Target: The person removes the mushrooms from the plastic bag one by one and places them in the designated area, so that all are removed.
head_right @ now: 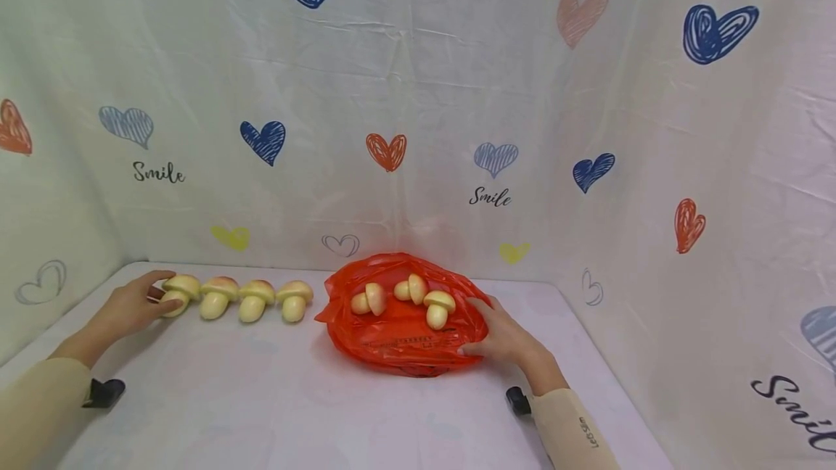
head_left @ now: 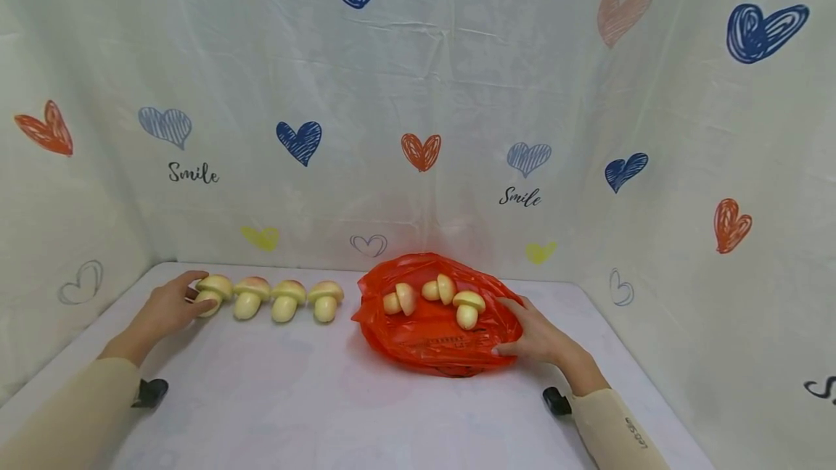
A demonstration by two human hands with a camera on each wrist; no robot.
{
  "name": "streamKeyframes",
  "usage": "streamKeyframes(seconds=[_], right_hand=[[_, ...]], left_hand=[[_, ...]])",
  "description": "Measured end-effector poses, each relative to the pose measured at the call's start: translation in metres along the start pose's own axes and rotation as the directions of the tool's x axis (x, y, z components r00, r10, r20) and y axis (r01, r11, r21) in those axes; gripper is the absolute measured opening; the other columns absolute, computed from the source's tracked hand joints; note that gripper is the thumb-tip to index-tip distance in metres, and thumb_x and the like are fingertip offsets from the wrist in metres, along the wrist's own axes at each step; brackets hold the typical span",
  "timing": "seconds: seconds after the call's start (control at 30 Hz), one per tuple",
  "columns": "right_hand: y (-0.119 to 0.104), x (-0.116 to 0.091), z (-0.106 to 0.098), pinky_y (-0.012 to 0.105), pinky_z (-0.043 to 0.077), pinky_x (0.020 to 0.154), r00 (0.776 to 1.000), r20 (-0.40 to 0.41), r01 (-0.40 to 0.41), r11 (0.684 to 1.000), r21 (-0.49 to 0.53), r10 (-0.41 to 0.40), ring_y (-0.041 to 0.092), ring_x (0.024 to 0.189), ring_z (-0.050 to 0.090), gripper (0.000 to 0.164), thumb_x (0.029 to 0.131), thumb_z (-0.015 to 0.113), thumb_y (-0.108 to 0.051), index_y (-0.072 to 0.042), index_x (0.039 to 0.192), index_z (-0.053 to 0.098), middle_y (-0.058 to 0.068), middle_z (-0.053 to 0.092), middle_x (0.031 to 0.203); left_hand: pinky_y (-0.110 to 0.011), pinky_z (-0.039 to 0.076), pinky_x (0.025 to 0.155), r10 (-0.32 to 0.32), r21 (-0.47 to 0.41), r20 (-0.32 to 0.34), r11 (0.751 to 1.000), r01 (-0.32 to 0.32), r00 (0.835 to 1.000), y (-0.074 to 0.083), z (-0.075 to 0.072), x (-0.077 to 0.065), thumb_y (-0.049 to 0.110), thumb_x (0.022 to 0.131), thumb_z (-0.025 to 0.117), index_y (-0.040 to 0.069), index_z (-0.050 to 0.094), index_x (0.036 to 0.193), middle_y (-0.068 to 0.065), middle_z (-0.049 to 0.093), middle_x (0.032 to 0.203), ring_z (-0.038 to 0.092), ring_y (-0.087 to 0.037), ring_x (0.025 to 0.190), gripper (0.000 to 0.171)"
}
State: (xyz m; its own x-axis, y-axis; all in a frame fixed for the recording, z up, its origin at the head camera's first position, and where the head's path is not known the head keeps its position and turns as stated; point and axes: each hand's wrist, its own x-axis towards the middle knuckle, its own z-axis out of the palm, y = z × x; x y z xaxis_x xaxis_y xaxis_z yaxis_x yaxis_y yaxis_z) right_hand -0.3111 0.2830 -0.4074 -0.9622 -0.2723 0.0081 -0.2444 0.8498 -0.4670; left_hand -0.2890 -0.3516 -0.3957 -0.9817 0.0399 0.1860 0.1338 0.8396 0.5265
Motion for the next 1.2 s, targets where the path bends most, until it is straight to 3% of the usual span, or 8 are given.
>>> streamKeyframes(seconds=[0.6, 1.2], right_hand=[[0.0007, 0.0001, 0.0005, 0.06, 0.043, 0.092, 1.0, 0.001, 0.0, 1.0, 0.009, 0.0, 0.036, 0.131, 0.034, 0.095, 0.067, 0.081, -0.05, -0.022, 0.146, 0.036, 0.012, 0.025, 0.149], [0.0007, 0.0005, -0.0009, 0.06, 0.043, 0.092, 1.0, 0.0, 0.003, 1.0, 0.007, -0.003, 0.037, 0.131, 0.034, 0.096, 0.065, 0.081, -0.052, -0.023, 0.145, 0.036, 0.013, 0.026, 0.149]], left_hand=[[-0.044, 0.048, 0.063, -0.049, 0.029, 0.012, 0.998, 0.049, 0.999, 0.0052, -0.0015, 0.0048, 0.021, 0.089, 0.065, -0.013, 0.035, 0.129, -0.037, 0.056, 0.099, 0.058, -0.043, 0.083, 0.061], [-0.048, 0.047, 0.067, -0.041, 0.028, 0.016, 0.999, 0.041, 0.999, 0.0017, 0.0, 0.005, 0.023, 0.089, 0.065, -0.014, 0.032, 0.131, -0.038, 0.054, 0.102, 0.057, -0.047, 0.087, 0.065]])
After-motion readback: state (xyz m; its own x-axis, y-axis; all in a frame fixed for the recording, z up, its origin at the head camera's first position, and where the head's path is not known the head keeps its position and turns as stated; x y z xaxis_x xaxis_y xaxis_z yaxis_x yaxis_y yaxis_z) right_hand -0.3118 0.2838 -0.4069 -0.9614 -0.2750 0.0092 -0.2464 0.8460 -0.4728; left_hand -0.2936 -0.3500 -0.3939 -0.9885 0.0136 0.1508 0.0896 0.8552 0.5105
